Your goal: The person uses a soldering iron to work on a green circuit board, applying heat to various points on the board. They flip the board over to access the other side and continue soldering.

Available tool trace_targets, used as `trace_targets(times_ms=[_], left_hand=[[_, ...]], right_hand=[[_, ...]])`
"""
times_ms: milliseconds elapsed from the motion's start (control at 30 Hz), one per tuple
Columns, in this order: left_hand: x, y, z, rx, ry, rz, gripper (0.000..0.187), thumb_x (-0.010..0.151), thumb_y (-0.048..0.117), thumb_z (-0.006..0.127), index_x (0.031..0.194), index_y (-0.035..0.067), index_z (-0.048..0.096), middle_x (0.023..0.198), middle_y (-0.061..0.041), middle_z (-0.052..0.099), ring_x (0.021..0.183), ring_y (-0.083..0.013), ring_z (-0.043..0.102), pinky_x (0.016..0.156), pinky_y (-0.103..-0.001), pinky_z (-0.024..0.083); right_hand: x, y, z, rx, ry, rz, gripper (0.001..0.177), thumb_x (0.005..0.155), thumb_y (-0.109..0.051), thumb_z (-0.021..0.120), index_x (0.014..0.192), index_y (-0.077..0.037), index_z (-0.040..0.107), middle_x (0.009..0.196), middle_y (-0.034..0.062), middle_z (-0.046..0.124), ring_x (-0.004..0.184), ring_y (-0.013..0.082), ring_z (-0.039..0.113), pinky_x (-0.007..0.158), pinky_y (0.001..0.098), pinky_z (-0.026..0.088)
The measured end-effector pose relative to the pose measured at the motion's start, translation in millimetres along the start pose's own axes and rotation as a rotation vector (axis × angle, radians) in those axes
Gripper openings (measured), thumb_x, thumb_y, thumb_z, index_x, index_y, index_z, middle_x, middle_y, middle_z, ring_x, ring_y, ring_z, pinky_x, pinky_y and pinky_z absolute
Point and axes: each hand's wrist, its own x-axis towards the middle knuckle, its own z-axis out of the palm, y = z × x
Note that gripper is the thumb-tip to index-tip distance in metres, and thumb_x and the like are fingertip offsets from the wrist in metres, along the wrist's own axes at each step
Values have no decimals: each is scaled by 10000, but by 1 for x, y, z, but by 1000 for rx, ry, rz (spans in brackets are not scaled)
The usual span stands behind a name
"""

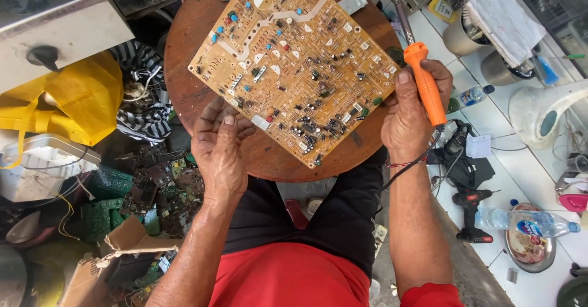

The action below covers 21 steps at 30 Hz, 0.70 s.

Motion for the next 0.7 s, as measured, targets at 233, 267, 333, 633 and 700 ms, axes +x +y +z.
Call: trace_targets(times_ms=[233, 267, 333, 633, 700], left_hand=[[2, -9, -7, 13, 15, -7, 421, 1018, 78, 618, 1378, -71, 460, 1098, -187, 620, 861, -247, 742, 751, -326, 658], [2, -12, -8, 21, 16, -23, 414, 1018, 81, 622, 1370, -69, 465, 1103, -188, 629, 867, -246, 744, 755, -325, 656], [3, -19, -12, 30, 20, -40, 407, 1018, 84, 625, 1363, -67, 470, 1108, -189, 638, 874, -246, 746, 759, -324, 654], [-1, -21, 3, 678, -164, 243, 356, 943, 131, 737, 1279, 44, 655, 1205, -173, 643, 1058, -339, 705, 841, -403, 586], [2, -26, 16, 620, -283, 383, 324, 966, 209, 720, 1256, 66, 691, 1113, -143, 665, 981, -260, 673, 822, -371, 587]], right_hand=[[-5, -12, 11, 36, 6, -17, 290, 964, 43, 766, 1179, -68, 606, 912, 133, 686, 710, 140, 686, 710, 243, 605], [-5, -20, 16, 5, -11, -53, 276, 974, 33, 761, 1171, -76, 601, 927, 130, 686, 749, 137, 678, 741, 248, 590], [-10, -34, 25, -26, -28, -86, 263, 985, 22, 756, 1164, -84, 595, 942, 128, 685, 789, 134, 669, 773, 252, 575], [-40, -50, 34, -387, -169, -431, 275, 948, 89, 809, 1091, 57, 576, 861, 286, 707, 767, 288, 707, 798, 400, 575], [-48, -47, 34, -396, -169, -466, 275, 922, 131, 818, 1068, 75, 592, 896, 298, 702, 822, 385, 752, 822, 460, 597]])
